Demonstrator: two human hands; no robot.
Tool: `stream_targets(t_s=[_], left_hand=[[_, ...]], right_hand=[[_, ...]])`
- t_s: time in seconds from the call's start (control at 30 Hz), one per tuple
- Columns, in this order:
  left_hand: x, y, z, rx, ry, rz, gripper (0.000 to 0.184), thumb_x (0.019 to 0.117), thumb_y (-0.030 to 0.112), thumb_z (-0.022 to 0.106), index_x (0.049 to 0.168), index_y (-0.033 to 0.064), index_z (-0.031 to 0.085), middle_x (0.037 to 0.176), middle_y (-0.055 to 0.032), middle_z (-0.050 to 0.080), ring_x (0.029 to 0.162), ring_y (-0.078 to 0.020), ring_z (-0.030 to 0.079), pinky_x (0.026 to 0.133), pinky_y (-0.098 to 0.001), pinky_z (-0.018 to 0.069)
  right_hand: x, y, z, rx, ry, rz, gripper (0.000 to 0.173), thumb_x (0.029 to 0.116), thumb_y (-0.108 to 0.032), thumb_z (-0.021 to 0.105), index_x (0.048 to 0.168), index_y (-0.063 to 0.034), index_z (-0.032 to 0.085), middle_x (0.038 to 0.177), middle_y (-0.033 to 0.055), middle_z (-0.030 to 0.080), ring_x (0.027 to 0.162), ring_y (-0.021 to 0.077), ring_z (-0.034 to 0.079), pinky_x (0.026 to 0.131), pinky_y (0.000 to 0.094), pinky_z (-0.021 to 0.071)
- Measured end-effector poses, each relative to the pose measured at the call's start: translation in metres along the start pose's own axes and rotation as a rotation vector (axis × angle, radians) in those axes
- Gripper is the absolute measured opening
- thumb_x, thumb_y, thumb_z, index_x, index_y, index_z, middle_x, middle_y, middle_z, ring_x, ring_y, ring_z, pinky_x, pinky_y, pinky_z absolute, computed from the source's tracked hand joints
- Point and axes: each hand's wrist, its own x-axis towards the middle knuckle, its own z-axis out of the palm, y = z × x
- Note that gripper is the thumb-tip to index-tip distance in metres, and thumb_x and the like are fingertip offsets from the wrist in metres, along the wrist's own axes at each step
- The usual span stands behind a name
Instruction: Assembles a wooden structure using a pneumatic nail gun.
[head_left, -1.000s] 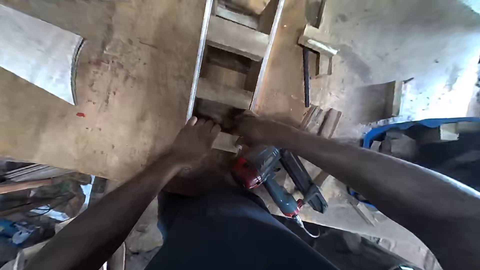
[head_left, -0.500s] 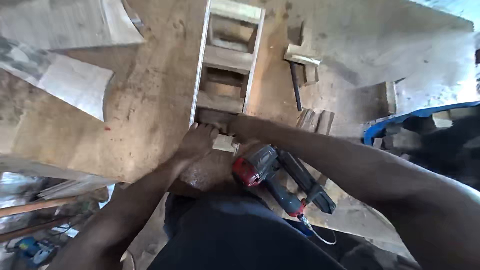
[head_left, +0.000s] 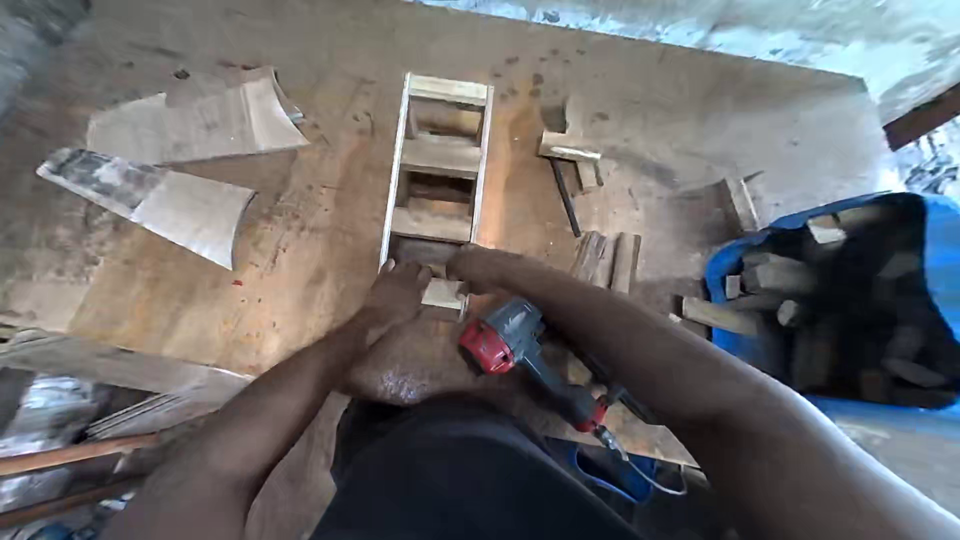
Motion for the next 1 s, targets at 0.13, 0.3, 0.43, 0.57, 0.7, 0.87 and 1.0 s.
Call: stream_targets(t_s=[0.13,0.3,0.43,0.57,0.7,0.87,1.0], left_hand=[[-0.003,0.011,-0.004,0.004,0.023,-0.043,0.032,0.1030,0.018,0.049,0.131,0.0063,0.057,0.129,-0.0204,0.062,0.125,-0.0424,0.056,0.105,-0.0629,0.0418],[-0.009,0.028,-0.006,0.014,0.025,-0.047,0.049,0.1024,0.010,0.051,0.151,0.0070,0.043,0.145,-0.0224,0.051,0.135,-0.0466,0.048,0.109,-0.0752,0.0312],[-0.010,0.038,-0.007,0.007,0.003,-0.061,0.068,0.0977,0.008,0.060,0.160,0.0098,0.032,0.154,-0.0215,0.045,0.140,-0.0492,0.042,0.107,-0.0819,0.0267],[-0.007,0.045,-0.008,0.065,-0.030,-0.097,0.067,0.0994,0.005,0.057,0.160,0.0057,0.028,0.154,-0.0258,0.041,0.138,-0.0527,0.042,0.103,-0.0854,0.0255],[0.001,0.056,-0.002,0.115,-0.022,-0.212,0.053,0.1064,0.004,0.043,0.158,0.0053,0.032,0.152,-0.0248,0.045,0.139,-0.0509,0.042,0.105,-0.0837,0.0241],[0.003,0.060,-0.002,0.112,-0.003,-0.257,0.046,0.1078,0.007,0.041,0.154,0.0021,0.038,0.146,-0.0264,0.049,0.136,-0.0514,0.045,0.106,-0.0832,0.0245],[0.001,0.067,0.001,0.004,0.013,-0.328,0.054,0.1087,0.011,0.041,0.162,0.0119,0.030,0.158,-0.0244,0.040,0.147,-0.0531,0.031,0.108,-0.0848,0.0170]], right_hand=[[-0.001,0.002,-0.005,0.063,-0.027,-0.016,0.032,0.0917,-0.029,0.076,0.112,-0.0046,0.072,0.111,0.0138,0.071,0.110,0.0331,0.066,0.103,0.0581,0.0469],[0.003,0.004,-0.006,0.060,-0.040,-0.048,0.032,0.0906,-0.029,0.076,0.111,-0.0047,0.072,0.112,0.0152,0.071,0.111,0.0348,0.065,0.103,0.0610,0.0434],[-0.001,0.002,-0.011,0.085,-0.031,-0.054,0.028,0.0906,-0.025,0.076,0.109,-0.0044,0.073,0.111,0.0159,0.071,0.110,0.0354,0.065,0.101,0.0617,0.0441],[0.000,0.006,-0.006,0.108,0.009,-0.087,0.026,0.0898,-0.026,0.077,0.106,-0.0055,0.074,0.107,0.0140,0.072,0.106,0.0334,0.066,0.100,0.0602,0.0458],[0.004,0.010,-0.001,0.113,0.019,-0.110,0.024,0.0903,-0.025,0.077,0.101,-0.0038,0.073,0.103,0.0151,0.071,0.104,0.0348,0.066,0.096,0.0613,0.0473],[0.005,0.009,-0.003,0.126,-0.024,-0.076,0.023,0.0914,-0.024,0.076,0.097,-0.0027,0.073,0.102,0.0159,0.071,0.102,0.0354,0.066,0.097,0.0627,0.0450],[0.004,0.005,-0.007,0.136,-0.050,-0.047,0.025,0.0917,-0.023,0.076,0.106,-0.0029,0.074,0.109,0.0177,0.071,0.108,0.0378,0.065,0.100,0.0646,0.0439]])
